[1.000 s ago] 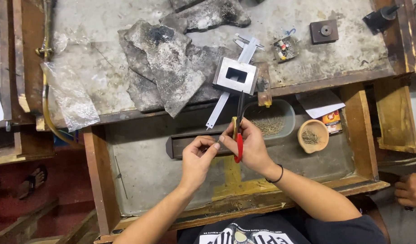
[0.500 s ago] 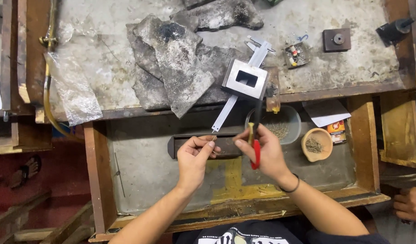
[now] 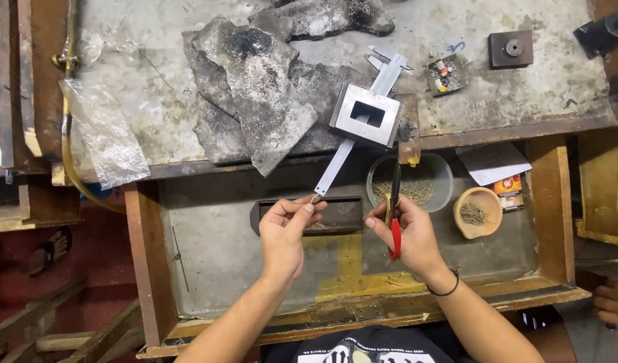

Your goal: Cutting small metal links from a wire coil using scissors and measuring with calipers at a jewelry workbench.

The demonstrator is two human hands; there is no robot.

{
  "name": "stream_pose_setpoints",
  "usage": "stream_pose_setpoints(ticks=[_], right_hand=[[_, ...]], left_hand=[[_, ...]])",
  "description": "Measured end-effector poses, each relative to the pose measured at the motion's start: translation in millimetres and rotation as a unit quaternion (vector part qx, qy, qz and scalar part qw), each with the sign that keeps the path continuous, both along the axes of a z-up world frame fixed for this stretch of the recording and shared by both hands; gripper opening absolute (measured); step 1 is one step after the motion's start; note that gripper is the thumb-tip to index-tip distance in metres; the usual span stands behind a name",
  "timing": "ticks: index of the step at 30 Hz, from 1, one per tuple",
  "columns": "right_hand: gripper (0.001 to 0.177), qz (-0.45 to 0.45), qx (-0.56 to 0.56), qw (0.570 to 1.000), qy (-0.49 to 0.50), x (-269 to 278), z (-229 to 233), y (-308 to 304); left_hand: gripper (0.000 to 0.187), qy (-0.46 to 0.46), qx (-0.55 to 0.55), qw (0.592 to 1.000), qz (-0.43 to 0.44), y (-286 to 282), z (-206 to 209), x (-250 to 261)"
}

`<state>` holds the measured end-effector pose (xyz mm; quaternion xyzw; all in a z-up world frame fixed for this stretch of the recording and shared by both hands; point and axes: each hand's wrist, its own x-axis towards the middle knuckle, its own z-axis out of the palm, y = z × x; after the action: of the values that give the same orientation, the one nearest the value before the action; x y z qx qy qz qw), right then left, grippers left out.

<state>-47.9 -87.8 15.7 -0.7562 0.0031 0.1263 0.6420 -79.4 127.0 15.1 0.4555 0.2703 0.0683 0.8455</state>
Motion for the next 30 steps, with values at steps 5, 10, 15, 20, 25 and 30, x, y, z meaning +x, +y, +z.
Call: stream_pose_setpoints(ticks=[5,10,15,20,25,30], right_hand=[[0.024,0.006,-0.007,1.0,0.0,2.1,-6.2,-3.7],[0.023,0.018,-0.009,1.0,-0.002,3.1,-6.3,-3.1],[0.025,0.026,-0.016,1.0,-0.003,3.8,-4.3,-2.4],[0.025,0.03,-0.02,0.999,-0.009,3.1,-4.1,-2.1],[0.025,0.031,-0.026,0.999,-0.008,2.4,-3.0,-1.5],[0.024,0.029,-0.02,0.999,-0.008,1.2,2.4,1.8]], left_hand=[[0.01,0.005,-0.014,1.0,-0.001,-3.8,4.9,-2.4],[0.01,0.005,-0.019,1.0,-0.003,-4.6,-0.1,0.0],[0.011,-0.005,-0.025,1.0,-0.013,-1.9,-7.4,0.7],[0.011,-0.007,-0.024,1.0,-0.018,-1.3,-5.7,1.2],[0.01,-0.003,-0.021,1.0,-0.016,-1.5,-3.2,1.9],[0.009,-0.009,-0.016,1.0,-0.015,-2.6,0.5,3.0]])
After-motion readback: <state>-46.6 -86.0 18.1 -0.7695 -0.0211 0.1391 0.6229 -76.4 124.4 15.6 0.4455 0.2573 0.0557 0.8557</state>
